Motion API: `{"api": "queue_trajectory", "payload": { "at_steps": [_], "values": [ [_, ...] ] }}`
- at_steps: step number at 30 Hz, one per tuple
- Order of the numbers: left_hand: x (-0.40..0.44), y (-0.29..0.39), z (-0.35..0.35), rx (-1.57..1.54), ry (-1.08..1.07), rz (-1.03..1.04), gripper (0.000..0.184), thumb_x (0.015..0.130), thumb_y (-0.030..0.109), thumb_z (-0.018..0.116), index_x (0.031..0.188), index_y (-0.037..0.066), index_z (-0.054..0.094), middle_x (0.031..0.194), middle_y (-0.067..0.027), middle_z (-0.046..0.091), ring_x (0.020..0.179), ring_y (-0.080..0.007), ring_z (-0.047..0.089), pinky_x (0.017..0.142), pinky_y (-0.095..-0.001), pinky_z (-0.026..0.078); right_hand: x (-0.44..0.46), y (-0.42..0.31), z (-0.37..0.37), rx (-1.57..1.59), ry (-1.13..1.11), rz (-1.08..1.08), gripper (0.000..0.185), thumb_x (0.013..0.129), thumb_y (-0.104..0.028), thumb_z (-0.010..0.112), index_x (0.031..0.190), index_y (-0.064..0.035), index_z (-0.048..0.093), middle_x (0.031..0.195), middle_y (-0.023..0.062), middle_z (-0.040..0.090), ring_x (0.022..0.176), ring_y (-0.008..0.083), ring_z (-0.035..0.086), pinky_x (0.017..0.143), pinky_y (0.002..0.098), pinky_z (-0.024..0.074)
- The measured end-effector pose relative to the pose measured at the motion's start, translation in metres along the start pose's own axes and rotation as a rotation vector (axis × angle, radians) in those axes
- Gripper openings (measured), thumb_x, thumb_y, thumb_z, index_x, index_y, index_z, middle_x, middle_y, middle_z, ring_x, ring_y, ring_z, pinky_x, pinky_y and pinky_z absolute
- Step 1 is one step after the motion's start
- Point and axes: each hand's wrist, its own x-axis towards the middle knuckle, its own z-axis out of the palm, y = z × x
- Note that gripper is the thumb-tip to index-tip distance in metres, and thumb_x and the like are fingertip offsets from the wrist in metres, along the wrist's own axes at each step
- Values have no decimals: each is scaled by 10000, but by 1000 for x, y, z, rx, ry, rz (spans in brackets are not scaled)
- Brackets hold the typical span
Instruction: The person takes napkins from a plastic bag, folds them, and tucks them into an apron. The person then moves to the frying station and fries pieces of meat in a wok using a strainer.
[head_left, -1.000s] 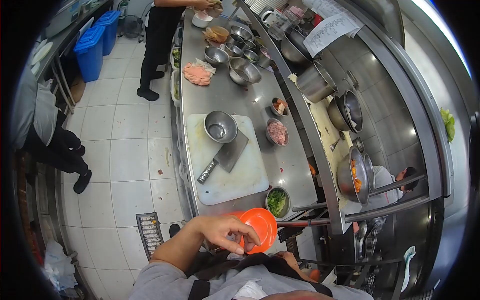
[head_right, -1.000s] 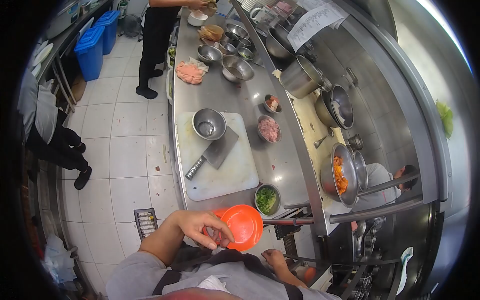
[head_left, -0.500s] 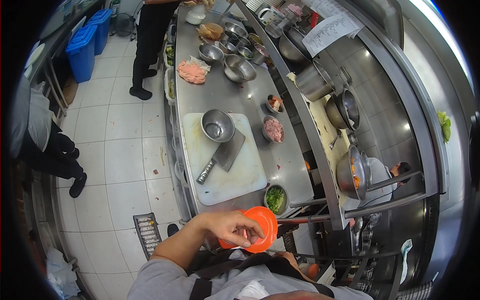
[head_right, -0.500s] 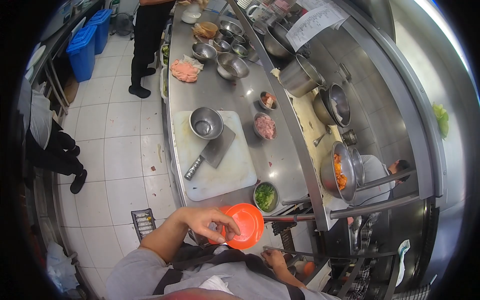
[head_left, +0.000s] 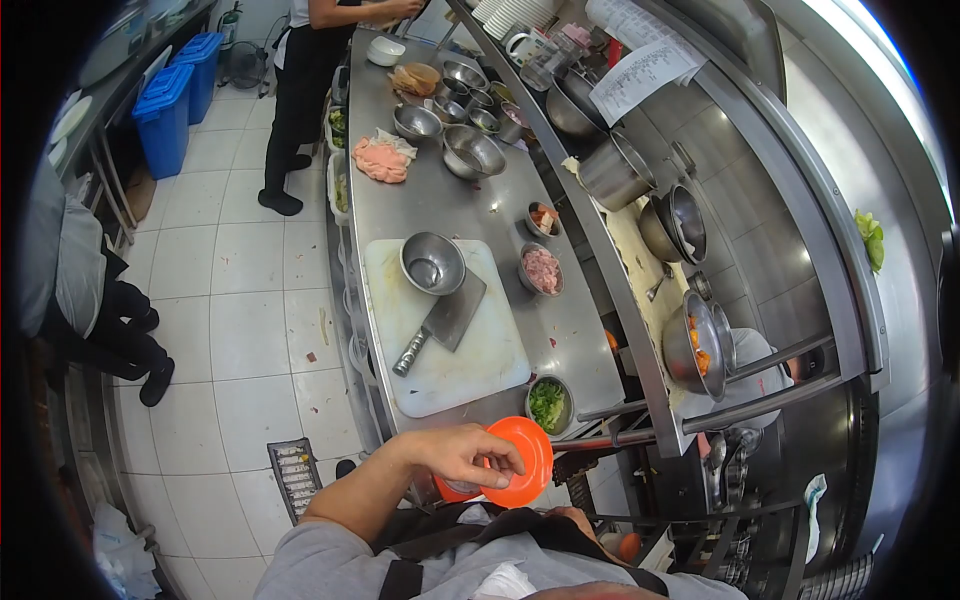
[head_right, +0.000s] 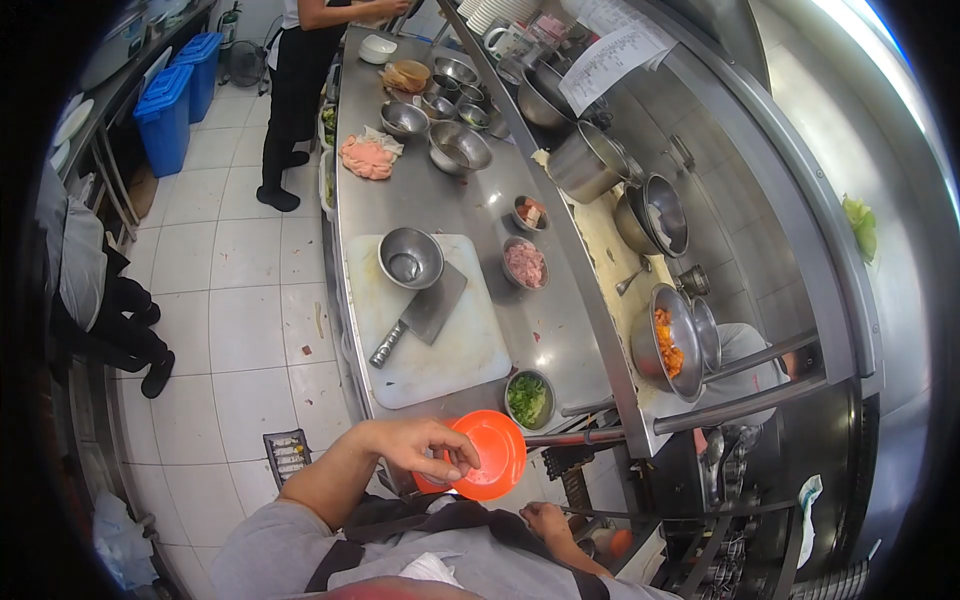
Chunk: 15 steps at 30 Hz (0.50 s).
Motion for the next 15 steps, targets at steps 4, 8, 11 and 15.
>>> {"api": "queue_trajectory", "payload": {
  "at_steps": [4, 8, 11, 15],
  "values": [
    [0, -1, 2, -1, 1, -14, 344, 879, 261, 632, 1112, 11, 594, 940, -97, 662, 873, -192, 628, 817, -312, 488, -5, -8, -3, 47, -28, 30, 300, 835, -306, 619, 914, -27, 696, 669, 145, 644, 654, 269, 655, 674, 367, 496],
    [-2, 1, 1, -10, -10, -15, 342, 878, 259, 633, 1110, 10, 595, 950, -100, 662, 881, -193, 629, 820, -313, 488, -2, -7, -1, 56, -39, 30, 299, 835, -299, 621, 923, -24, 698, 653, 137, 638, 633, 255, 650, 660, 354, 498],
    [-2, -3, 1, 6, 9, -8, 342, 877, 262, 633, 1108, 11, 595, 957, -99, 663, 886, -192, 629, 821, -314, 488, -3, -13, -4, 41, -42, 85, 299, 835, -298, 622, 920, -23, 701, 657, 141, 644, 640, 257, 653, 667, 354, 502],
    [-3, -8, 1, 39, -6, 25, 305, 893, 225, 619, 1137, 46, 582, 988, -58, 664, 893, -152, 626, 744, -294, 502, 18, 35, 20, 103, 53, -187, 303, 834, -305, 623, 923, -27, 705, 666, 146, 651, 640, 256, 657, 677, 358, 507]
  ]
}}
